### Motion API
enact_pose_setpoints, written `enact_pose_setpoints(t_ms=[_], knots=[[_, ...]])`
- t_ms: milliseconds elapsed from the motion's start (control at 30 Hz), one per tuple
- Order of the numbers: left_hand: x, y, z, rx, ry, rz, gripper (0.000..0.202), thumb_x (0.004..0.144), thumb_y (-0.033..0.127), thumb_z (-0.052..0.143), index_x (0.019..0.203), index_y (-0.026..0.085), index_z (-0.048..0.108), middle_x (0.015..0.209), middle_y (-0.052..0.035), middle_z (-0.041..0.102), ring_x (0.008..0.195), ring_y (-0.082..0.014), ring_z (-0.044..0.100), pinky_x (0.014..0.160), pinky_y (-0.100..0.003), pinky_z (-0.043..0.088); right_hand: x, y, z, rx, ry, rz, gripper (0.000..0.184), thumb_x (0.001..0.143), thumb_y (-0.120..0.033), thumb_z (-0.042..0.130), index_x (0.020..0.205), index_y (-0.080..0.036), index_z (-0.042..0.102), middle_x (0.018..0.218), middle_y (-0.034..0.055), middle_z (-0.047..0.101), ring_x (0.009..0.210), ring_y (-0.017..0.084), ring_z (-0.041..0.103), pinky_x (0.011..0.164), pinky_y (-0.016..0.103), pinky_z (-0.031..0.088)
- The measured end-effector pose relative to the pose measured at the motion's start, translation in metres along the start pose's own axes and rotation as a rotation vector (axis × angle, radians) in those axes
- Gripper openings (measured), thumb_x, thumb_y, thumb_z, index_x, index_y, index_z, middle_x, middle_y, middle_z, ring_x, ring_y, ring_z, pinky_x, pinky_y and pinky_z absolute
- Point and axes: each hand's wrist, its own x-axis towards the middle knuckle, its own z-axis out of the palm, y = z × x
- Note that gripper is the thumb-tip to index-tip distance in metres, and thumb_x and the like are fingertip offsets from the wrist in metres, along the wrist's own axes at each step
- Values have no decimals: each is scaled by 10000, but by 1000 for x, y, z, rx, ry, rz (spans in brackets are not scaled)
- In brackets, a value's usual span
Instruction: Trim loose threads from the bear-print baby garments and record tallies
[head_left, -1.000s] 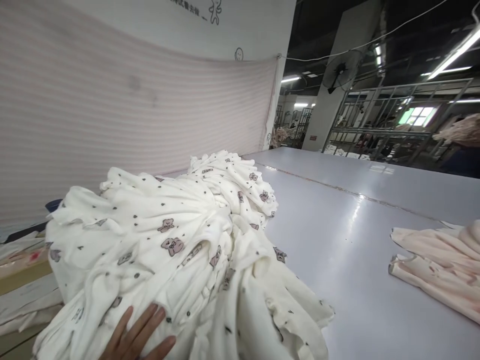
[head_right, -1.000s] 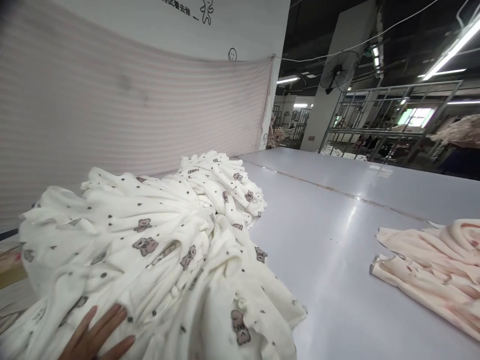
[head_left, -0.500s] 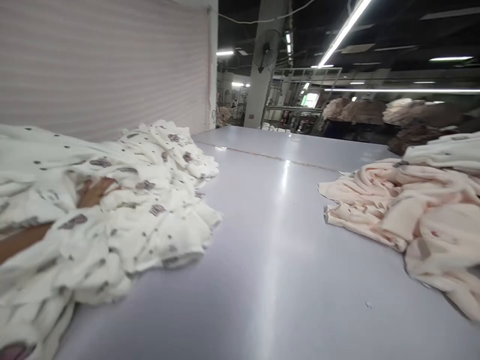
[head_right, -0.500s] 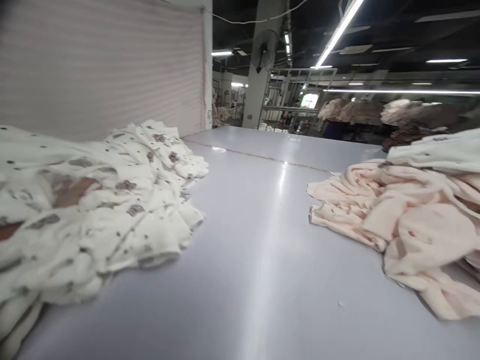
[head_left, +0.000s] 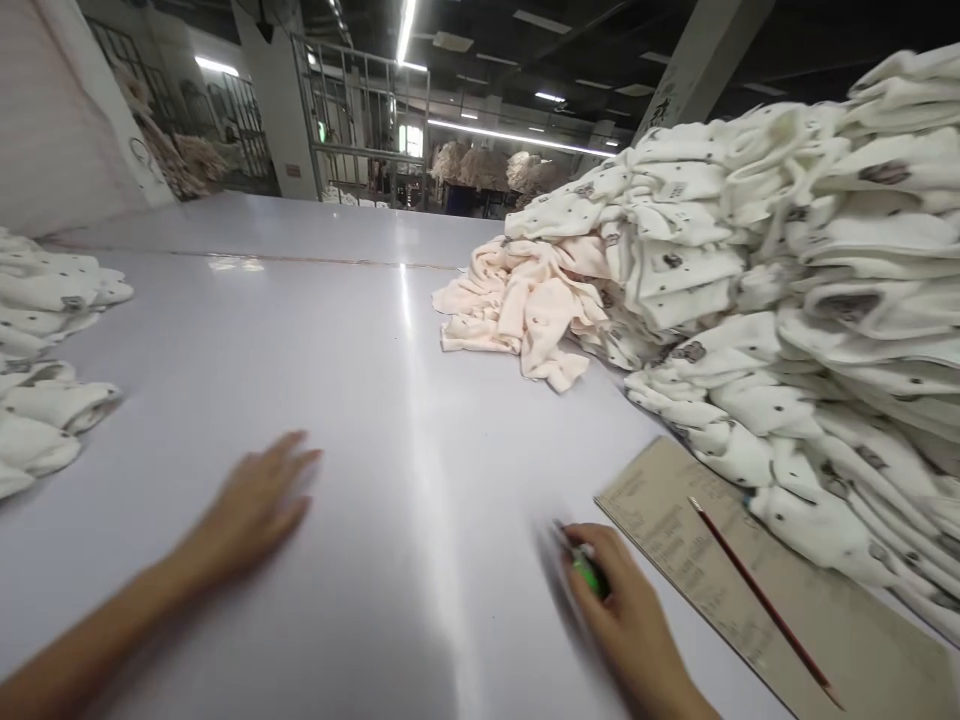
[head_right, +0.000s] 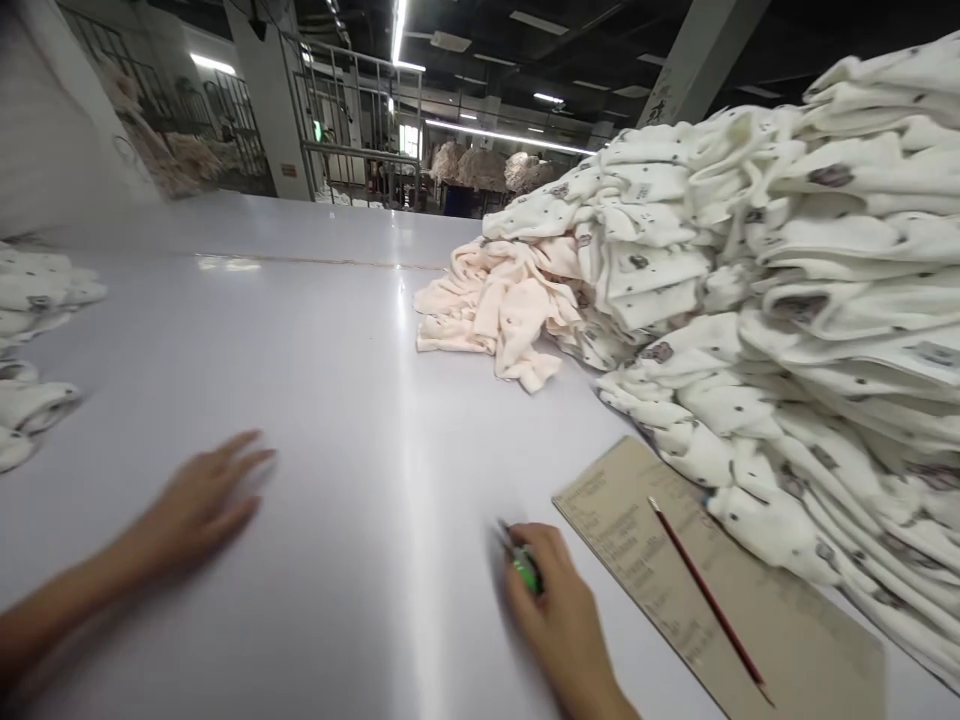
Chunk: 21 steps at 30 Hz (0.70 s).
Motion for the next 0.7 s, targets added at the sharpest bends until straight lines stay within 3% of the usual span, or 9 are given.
enact_pose_setpoints(t_ms=[67,167,233,300,367,433,567,700], knots=[[9,87,21,-204,-80,135,427,882,295,394,1291,186,447,1408,-131,403,1289,-258,390,1050,-444,336,-3,38,-46,-42,99,171,303,845,-422,482,1029,-194,561,1028,53,597,907,180,582,768,344,470],[30,218,30,-484,-270,346,436,879,289,415,1299,173,434,1399,-115,422,1284,-210,399,1049,-395,366,-13,105,-115,-111,247,442,347,829,-456,554,1006,-160,589,953,58,626,817,182,596,727,379,472],[46,290,37,-566,-342,480,453,895,335,402,1329,204,388,1419,-74,399,1311,-192,358,1082,-447,313,-23,140,-142,-111,296,530,292,859,-418,546,985,-160,600,952,49,630,816,165,603,737,361,480],[62,341,50,-574,-374,517,479,905,393,378,1341,194,370,1401,-84,422,1305,-212,367,1073,-517,298,-36,159,-148,-100,322,569,237,869,-359,548,952,-144,604,890,35,638,789,153,614,732,348,491],[77,372,68,-544,-370,480,508,909,419,355,1334,141,383,1391,-135,425,1304,-259,364,1066,-583,256,-47,165,-138,-73,310,561,254,857,-368,553,924,-129,608,801,30,651,726,154,631,686,336,510],[90,385,85,-507,-340,416,521,924,406,316,1341,100,373,1424,-164,366,1337,-285,301,1086,-606,175,-54,162,-123,-15,261,495,357,838,-468,525,945,-138,608,820,52,684,724,169,657,646,304,531],[102,386,103,-470,-301,336,530,944,402,249,1390,121,300,1485,-104,264,1386,-237,188,1134,-531,130,-51,162,-109,23,184,376,467,785,-573,497,1017,-176,581,1009,75,691,939,211,652,731,273,536],[102,384,105,-470,-312,316,524,941,427,265,1392,162,301,1491,-65,261,1387,-216,190,1146,-506,123,-31,179,-128,-166,198,394,579,749,-584,484,1066,-108,575,1059,185,628,942,337,615,772,475,495]])
